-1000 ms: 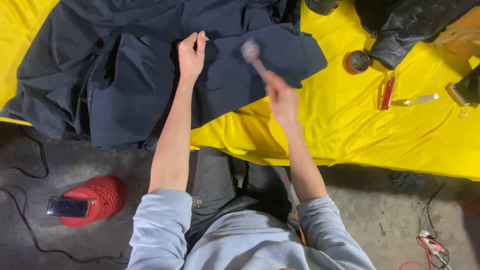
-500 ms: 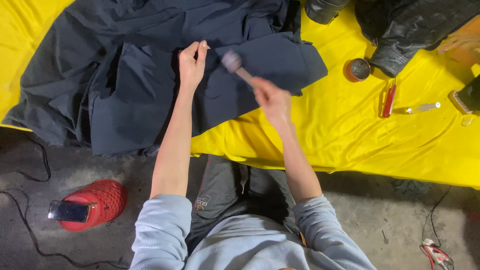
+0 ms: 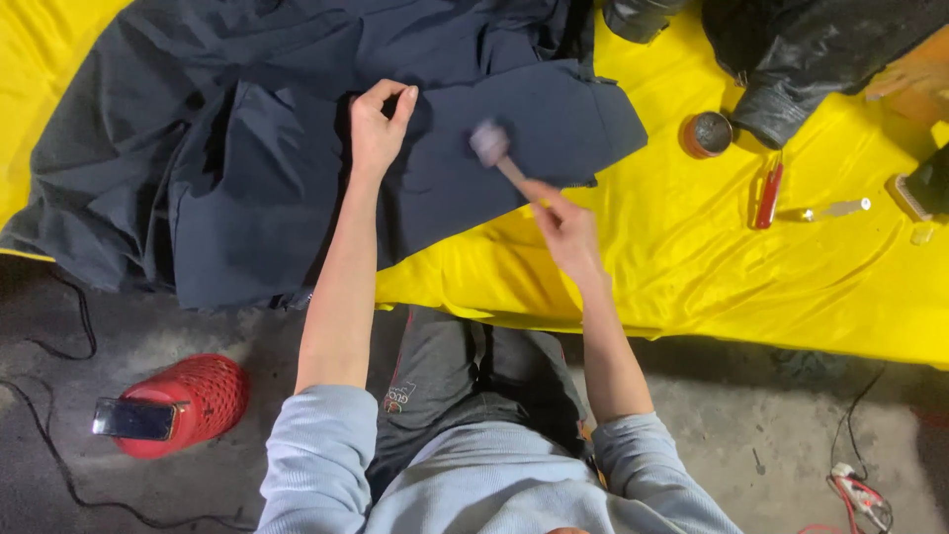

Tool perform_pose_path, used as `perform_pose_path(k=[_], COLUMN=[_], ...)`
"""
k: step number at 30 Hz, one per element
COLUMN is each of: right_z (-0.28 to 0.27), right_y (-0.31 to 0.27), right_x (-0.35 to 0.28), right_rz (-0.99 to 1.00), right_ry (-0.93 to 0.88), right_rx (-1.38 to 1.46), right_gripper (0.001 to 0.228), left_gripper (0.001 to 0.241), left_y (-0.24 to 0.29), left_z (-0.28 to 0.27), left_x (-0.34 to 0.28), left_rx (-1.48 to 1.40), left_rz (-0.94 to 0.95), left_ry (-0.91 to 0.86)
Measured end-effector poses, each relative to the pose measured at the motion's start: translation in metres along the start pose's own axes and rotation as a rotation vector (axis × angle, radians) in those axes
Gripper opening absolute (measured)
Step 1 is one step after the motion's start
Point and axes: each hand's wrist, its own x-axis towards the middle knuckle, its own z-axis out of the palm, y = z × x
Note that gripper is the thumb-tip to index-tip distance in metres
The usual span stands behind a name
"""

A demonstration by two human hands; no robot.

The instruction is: Brushing a dark blue garment with a small brush and marking it with a white chalk stick on a yellow work surface.

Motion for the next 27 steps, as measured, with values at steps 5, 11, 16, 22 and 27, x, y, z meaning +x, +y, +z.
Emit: perform_pose_path(k=[5, 11, 16, 22, 27], right_z=[-0.005, 0.014, -0.006, -0.019, -0.01], right_y=[0.042, 0.001, -0.002, -0.002, -0.03], right_x=[-0.003, -0.028, -0.028, -0.039, -0.036], right_rz=[-0.079, 0.023, -0.057, 0.304, 0.118], right_ry=[0.329, 0.056, -0.051, 0.349, -0.345], right_rx=[-0.087, -0.062, 0.021, -0.171, -0.019], right_gripper=[0.026, 0.034, 0.032, 0.039, 0.034], left_gripper=[0.024, 0.023, 0.025, 0.023, 0.025], left_y=[-0.001, -0.003, -0.007, -0.008, -0.006], left_z=[-0.001, 0.002, 0.001, 0.004, 0.003], left_x=[-0.002, -0.002, -0.002, -0.002, 0.0], left_rx=[0.021, 0.025, 0.045, 0.022, 0.048], left_rz=[0.026, 0.02, 0.042, -0.008, 0.035], left_ry=[0.0, 0.005, 0.006, -0.006, 0.004])
